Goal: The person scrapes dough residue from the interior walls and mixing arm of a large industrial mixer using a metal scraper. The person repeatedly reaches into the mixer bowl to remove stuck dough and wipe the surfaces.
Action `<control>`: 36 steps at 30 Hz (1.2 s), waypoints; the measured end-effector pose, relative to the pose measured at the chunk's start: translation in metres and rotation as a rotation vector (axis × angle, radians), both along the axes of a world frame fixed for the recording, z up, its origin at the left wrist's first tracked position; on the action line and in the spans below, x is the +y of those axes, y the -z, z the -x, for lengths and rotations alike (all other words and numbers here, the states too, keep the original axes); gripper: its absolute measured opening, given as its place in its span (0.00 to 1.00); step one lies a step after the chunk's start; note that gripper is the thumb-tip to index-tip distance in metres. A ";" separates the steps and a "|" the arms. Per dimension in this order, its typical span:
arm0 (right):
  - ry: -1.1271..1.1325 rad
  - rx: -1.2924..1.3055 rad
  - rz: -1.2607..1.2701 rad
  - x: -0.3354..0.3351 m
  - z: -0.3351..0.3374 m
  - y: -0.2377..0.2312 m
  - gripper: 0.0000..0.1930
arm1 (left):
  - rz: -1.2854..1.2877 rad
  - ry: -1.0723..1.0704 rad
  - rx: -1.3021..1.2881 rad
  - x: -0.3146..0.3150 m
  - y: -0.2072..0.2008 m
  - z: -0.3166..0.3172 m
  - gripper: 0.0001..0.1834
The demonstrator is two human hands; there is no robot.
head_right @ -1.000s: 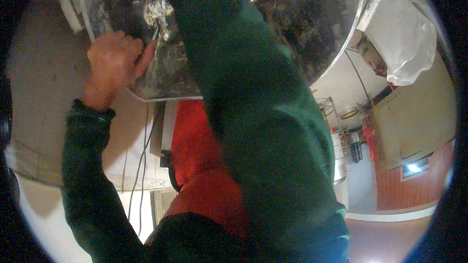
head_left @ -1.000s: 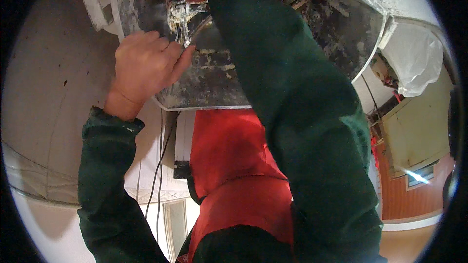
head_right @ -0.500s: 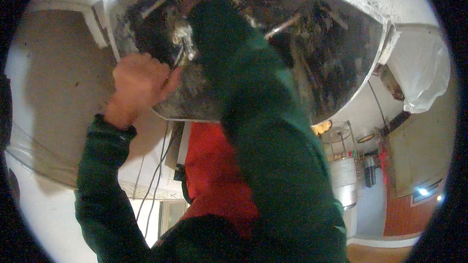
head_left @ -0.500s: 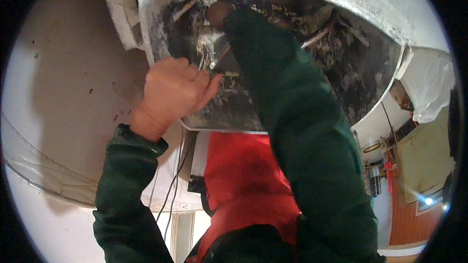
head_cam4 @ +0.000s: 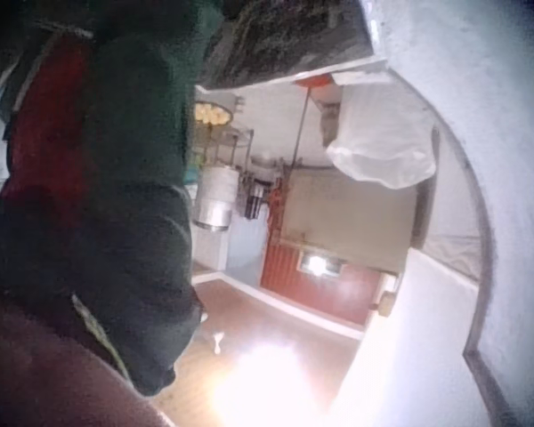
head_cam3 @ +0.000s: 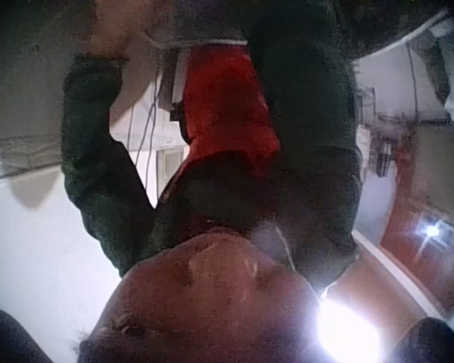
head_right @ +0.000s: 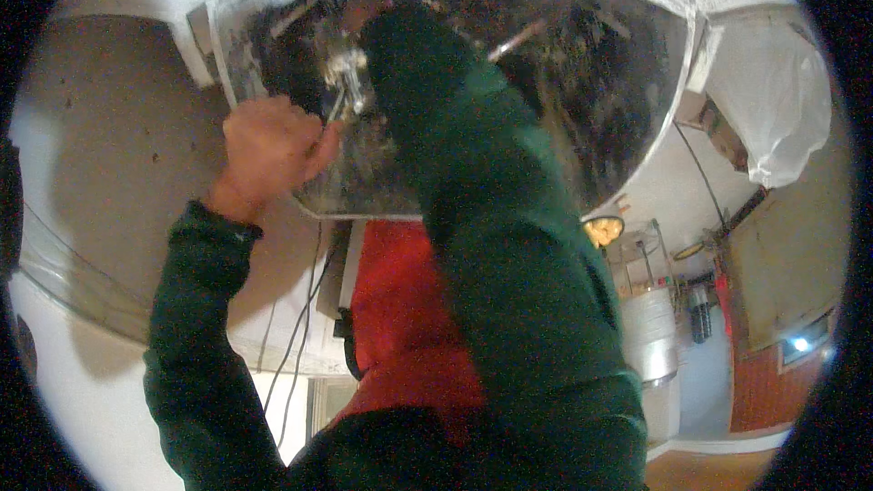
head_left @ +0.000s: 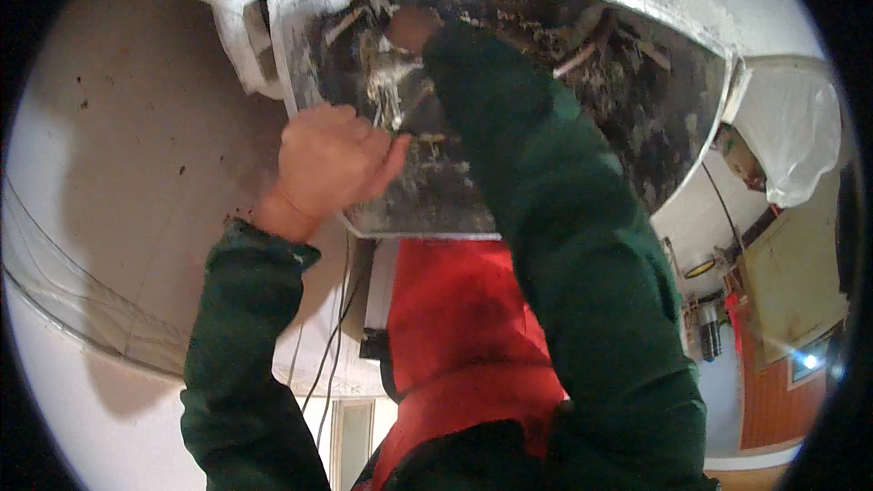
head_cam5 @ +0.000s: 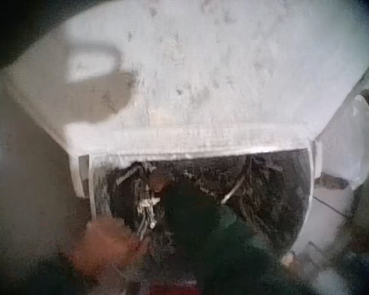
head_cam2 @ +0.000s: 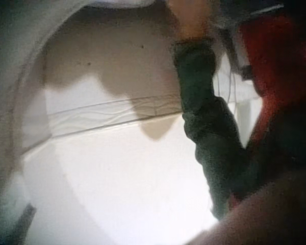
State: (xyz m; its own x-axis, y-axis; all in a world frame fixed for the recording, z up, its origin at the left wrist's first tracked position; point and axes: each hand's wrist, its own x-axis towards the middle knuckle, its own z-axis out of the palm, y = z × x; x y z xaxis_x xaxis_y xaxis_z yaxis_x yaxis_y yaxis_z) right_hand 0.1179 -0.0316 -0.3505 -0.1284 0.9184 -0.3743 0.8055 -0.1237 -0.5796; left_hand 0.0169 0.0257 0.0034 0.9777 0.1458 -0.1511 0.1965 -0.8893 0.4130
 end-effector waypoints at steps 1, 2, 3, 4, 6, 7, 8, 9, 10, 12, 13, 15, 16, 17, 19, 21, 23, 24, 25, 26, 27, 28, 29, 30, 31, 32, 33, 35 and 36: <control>-0.088 -0.023 0.024 0.000 -0.013 -0.013 0.14 | 0.025 -0.005 -0.038 -0.001 -0.003 0.001 0.19; -0.177 -0.043 0.044 -0.001 -0.027 -0.032 0.14 | 0.055 -0.003 -0.053 -0.001 -0.005 0.002 0.19; -0.265 -0.059 0.062 -0.001 -0.043 -0.055 0.13 | 0.072 -0.003 -0.087 0.001 -0.005 0.002 0.19; -0.161 -0.010 0.060 -0.009 -0.046 -0.086 0.15 | 0.087 -0.007 -0.100 0.002 -0.006 0.001 0.20; 0.150 0.229 0.331 -0.027 -0.045 -0.148 0.15 | 0.125 0.012 -0.133 0.004 -0.007 0.001 0.19; 0.346 0.388 0.371 -0.031 -0.043 -0.173 0.12 | 0.136 0.010 -0.143 0.006 -0.007 0.000 0.19; 0.330 0.296 0.329 -0.037 -0.025 -0.196 0.14 | 0.138 0.020 -0.145 0.006 -0.006 0.000 0.18; 0.319 0.307 0.312 -0.047 -0.012 -0.215 0.13 | 0.139 0.021 -0.142 0.007 -0.005 0.001 0.18; 0.413 0.305 0.316 -0.052 0.012 -0.229 0.11 | 0.136 0.026 -0.153 0.007 -0.004 0.002 0.18; 0.653 0.320 0.305 -0.050 0.050 -0.236 0.13 | 0.149 0.019 -0.150 0.006 -0.002 0.004 0.17; 0.754 0.350 0.318 -0.051 0.065 -0.237 0.14 | 0.157 0.021 -0.151 0.006 -0.002 0.006 0.17; 0.896 0.364 0.331 -0.054 0.084 -0.231 0.18 | 0.153 0.033 -0.145 0.007 -0.002 0.007 0.17; 0.923 0.359 0.253 -0.059 0.087 -0.227 0.18 | 0.161 0.026 -0.122 0.007 -0.002 0.007 0.17; 0.924 0.396 0.208 -0.064 0.089 -0.223 0.18 | 0.157 0.042 -0.135 0.006 -0.002 0.007 0.16; 0.962 0.475 0.149 -0.071 0.090 -0.217 0.19 | 0.146 0.046 -0.135 0.006 -0.002 0.005 0.16; 1.047 0.567 0.119 -0.072 0.091 -0.210 0.20 | 0.111 0.064 -0.134 0.006 -0.003 0.003 0.16; 1.029 0.436 0.131 -0.064 0.091 -0.201 0.17 | 0.087 0.076 -0.133 0.006 -0.002 0.001 0.17; 0.994 0.386 0.193 -0.059 0.091 -0.196 0.16 | 0.091 0.077 -0.127 0.005 -0.003 0.001 0.17; 0.938 0.350 0.124 -0.053 0.087 -0.190 0.14 | 0.102 0.074 -0.123 0.004 -0.003 0.001 0.17; 0.846 0.322 0.097 -0.046 0.079 -0.182 0.12 | 0.085 0.077 -0.125 0.003 -0.003 0.000 0.18; 0.737 0.290 0.160 -0.041 0.071 -0.178 0.11 | 0.069 0.074 -0.128 0.002 -0.003 0.000 0.18; 0.686 0.309 0.148 -0.037 0.060 -0.175 0.11 | 0.049 0.071 -0.134 0.002 -0.004 0.000 0.18; 0.626 0.317 0.218 -0.031 0.043 -0.171 0.11 | 0.045 0.074 -0.125 0.002 -0.005 -0.001 0.19; 0.585 0.323 0.244 -0.028 0.025 -0.171 0.11 | 0.040 0.079 -0.119 0.002 -0.005 -0.002 0.19; 0.501 0.249 0.254 -0.025 0.010 -0.173 0.11 | 0.037 0.084 -0.113 0.001 -0.006 -0.003 0.19; 0.434 0.176 0.222 -0.022 -0.005 -0.176 0.11 | 0.030 0.088 -0.115 0.001 -0.006 -0.003 0.19; 0.363 0.102 0.189 -0.019 -0.018 -0.178 0.10 | 0.019 0.087 -0.118 0.002 -0.006 -0.004 0.19; 0.216 0.197 0.298 -0.013 -0.041 -0.182 0.09 | 0.021 0.075 -0.114 0.001 -0.007 -0.003 0.18; 0.106 0.183 0.288 -0.007 -0.045 -0.184 0.08 | 0.026 0.067 -0.115 0.000 -0.007 -0.003 0.18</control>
State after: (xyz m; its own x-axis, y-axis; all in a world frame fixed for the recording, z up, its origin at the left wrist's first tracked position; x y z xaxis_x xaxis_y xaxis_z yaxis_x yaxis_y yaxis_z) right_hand 0.1625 -0.0389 -0.1669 -0.1266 0.7901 -0.5998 0.6656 -0.3807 -0.6419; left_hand 0.0195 0.0261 0.0103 0.9962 0.0776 -0.0402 0.0874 -0.8876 0.4522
